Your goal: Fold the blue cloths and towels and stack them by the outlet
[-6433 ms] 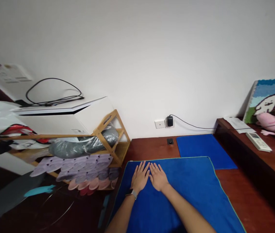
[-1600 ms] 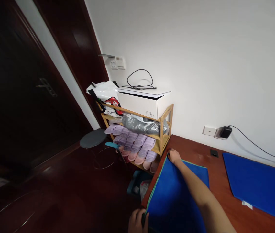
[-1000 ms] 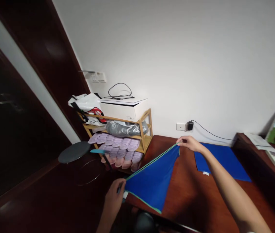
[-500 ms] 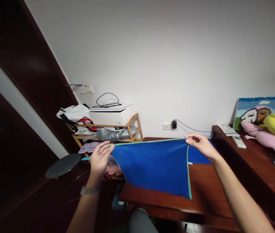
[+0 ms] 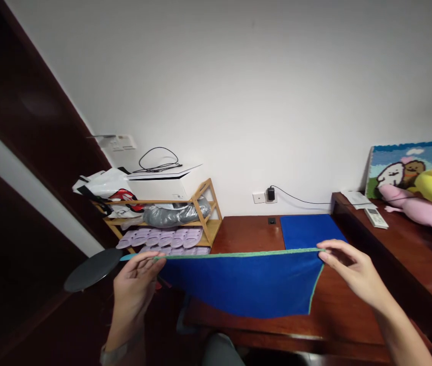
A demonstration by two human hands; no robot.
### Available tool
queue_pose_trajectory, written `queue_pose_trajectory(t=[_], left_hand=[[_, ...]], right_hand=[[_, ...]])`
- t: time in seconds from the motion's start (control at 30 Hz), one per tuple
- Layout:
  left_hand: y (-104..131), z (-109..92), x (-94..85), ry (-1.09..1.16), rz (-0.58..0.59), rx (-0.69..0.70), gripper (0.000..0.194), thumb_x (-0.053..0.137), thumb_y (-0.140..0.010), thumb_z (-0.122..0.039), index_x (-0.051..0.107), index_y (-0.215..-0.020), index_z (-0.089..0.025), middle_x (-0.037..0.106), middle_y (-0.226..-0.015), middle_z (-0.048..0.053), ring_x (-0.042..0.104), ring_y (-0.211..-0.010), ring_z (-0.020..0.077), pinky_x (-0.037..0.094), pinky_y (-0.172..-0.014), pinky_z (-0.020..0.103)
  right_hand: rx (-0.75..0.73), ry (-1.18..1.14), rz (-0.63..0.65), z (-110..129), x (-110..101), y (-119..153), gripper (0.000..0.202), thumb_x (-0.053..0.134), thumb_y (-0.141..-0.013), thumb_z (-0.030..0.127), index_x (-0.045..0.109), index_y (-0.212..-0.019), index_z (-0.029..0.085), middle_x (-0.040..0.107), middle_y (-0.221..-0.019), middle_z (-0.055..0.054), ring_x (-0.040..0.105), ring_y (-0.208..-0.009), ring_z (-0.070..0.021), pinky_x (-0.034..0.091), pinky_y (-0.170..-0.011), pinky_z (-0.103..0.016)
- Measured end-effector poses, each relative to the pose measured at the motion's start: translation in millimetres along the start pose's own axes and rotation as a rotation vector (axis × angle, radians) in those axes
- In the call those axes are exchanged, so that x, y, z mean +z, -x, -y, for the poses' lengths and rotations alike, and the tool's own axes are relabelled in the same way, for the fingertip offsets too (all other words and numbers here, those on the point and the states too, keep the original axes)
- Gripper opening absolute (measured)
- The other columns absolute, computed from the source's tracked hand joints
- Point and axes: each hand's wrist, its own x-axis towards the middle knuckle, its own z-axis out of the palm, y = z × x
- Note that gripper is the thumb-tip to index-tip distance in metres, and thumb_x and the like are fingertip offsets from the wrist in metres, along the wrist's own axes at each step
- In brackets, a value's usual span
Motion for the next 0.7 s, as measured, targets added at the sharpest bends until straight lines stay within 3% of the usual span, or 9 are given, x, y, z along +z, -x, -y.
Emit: queue_pose_trajectory(t=[0.1,0.2,0.3,0.4,0.47,0.53,0.6,0.7], left_hand=[[-21.7,18.8,10.1,-0.058,0.061,-0.021,0.052,0.095,-0.059,-0.051,0.073,-0.094,-0.018,0.080,-0.089,0.007,0.078,-0.084,0.0260,0.063,-0.067,0.032],[-54.9,58.8,32.9,-0.120,0.154,-0.016,0.051,0.091,-0.064,-0.052,0.073,-0.097,-0.017,0.080,-0.094,0.008,0.077,-0.086,0.0249,0.064,-0.075,0.035],[-87.8,112.4,68.2,-0.256,0.200,0.046,0.048,0.079,-0.075,-0.056,0.071,-0.101,-0.016,0.079,-0.098,0.011,0.077,-0.091,0.0246,0.064,-0.083,0.039],[-98.2,162.5,102.9,-0.410,0.192,0.080,0.043,0.064,-0.088,-0.054,0.070,-0.105,-0.015,0.077,-0.107,0.017,0.075,-0.104,0.0283,0.060,-0.097,0.048],[-82.9,190.6,115.6,-0.460,0.205,0.091,0.037,0.057,-0.093,-0.049,0.072,-0.105,-0.018,0.077,-0.113,0.018,0.071,-0.116,0.0310,0.054,-0.108,0.053],[-49.2,217.4,115.3,-0.502,0.250,0.104,0.033,0.055,-0.094,-0.046,0.075,-0.101,-0.020,0.077,-0.116,0.016,0.069,-0.121,0.0320,0.049,-0.113,0.055],[-2.7,246.1,102.3,-0.564,0.327,0.128,0.032,0.057,-0.095,-0.043,0.078,-0.103,-0.021,0.077,-0.122,0.015,0.068,-0.124,0.0320,0.048,-0.115,0.054],[68.9,288.2,69.1,-0.899,0.511,0.278,0.044,0.046,-0.103,-0.042,0.073,-0.132,-0.022,0.066,-0.148,0.013,0.057,-0.141,0.0313,0.045,-0.118,0.055]], right_hand=[[0.029,-0.032,0.013,-15.3,12.2,-13.7,0.048,0.085,-0.072,0.067,0.081,-0.098,0.027,0.080,-0.096,-0.009,0.074,-0.084,-0.0249,0.065,-0.074,-0.035],[0.040,-0.077,0.066,-49.1,38.7,-45.3,0.053,0.084,-0.074,0.066,0.079,-0.105,0.023,0.080,-0.099,-0.010,0.074,-0.089,-0.0245,0.064,-0.079,-0.036],[0.048,-0.074,0.120,-92.9,80.6,-88.9,0.059,0.080,-0.075,0.069,0.078,-0.109,0.020,0.080,-0.102,-0.012,0.074,-0.094,-0.0263,0.062,-0.086,-0.041],[0.102,0.103,0.104,-131.4,131.0,-119.0,0.058,0.063,-0.086,0.068,0.076,-0.116,0.019,0.079,-0.107,-0.014,0.074,-0.103,-0.0295,0.060,-0.096,-0.048],[0.137,0.228,0.065,-152.5,164.4,-114.5,0.052,0.053,-0.094,0.058,0.075,-0.121,0.019,0.078,-0.116,-0.016,0.071,-0.114,-0.0321,0.053,-0.108,-0.053],[0.134,0.297,0.061,-173.1,195.7,-85.0,0.049,0.047,-0.098,0.049,0.075,-0.124,0.019,0.075,-0.127,-0.018,0.066,-0.126,-0.0337,0.045,-0.117,-0.055],[0.085,0.381,0.130,-195.8,223.5,-36.1,0.052,0.042,-0.099,0.045,0.072,-0.131,0.018,0.070,-0.139,-0.018,0.060,-0.136,-0.0331,0.041,-0.122,-0.052],[0.065,0.571,0.301,-229.0,252.9,43.4,0.060,0.037,-0.101,0.046,0.059,-0.151,0.022,0.052,-0.161,-0.011,0.042,-0.153,-0.0318,0.031,-0.129,-0.054]])
